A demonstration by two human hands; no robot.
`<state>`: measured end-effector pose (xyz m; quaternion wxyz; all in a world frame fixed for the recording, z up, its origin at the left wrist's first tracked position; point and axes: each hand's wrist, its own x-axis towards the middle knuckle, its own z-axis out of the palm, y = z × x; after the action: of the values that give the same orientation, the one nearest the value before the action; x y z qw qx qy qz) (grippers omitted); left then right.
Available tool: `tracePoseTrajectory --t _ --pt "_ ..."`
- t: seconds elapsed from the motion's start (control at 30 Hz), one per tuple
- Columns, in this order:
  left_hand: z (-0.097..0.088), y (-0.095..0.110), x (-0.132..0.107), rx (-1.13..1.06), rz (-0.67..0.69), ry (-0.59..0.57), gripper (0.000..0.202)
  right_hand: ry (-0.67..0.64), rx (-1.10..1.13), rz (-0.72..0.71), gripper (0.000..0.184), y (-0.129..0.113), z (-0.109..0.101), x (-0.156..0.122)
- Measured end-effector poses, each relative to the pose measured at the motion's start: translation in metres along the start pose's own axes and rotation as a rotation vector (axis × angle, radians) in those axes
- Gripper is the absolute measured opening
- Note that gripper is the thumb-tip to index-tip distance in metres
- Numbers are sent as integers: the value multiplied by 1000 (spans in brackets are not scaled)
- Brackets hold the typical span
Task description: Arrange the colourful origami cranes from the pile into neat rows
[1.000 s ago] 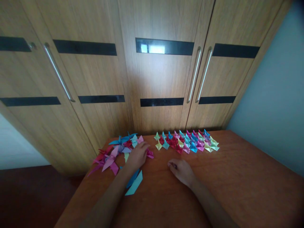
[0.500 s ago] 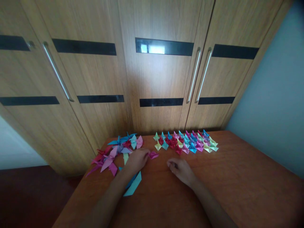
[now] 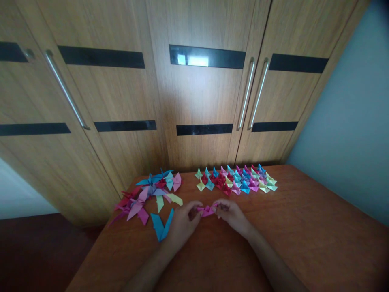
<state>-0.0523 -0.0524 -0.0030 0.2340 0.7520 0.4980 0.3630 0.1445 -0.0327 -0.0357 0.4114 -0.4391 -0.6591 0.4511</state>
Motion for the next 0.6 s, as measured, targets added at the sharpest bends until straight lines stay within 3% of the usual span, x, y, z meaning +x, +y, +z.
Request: tracePoseTrajectory --t 0.23,0.4,0.47,0.6 --pt "2 1 -1 -352 -73 -115 17 -18 172 86 30 -3 -12 -3" --pt "0 2 -2 -386 -70 -153 18 -23 171 85 32 -3 -15 -2" --pt "0 3 -1 -326 -55 -137 17 -3 70 84 35 0 -17 0" --pt "2 1 9 -84 43 -87 18 39 -440 79 34 6 -24 0"
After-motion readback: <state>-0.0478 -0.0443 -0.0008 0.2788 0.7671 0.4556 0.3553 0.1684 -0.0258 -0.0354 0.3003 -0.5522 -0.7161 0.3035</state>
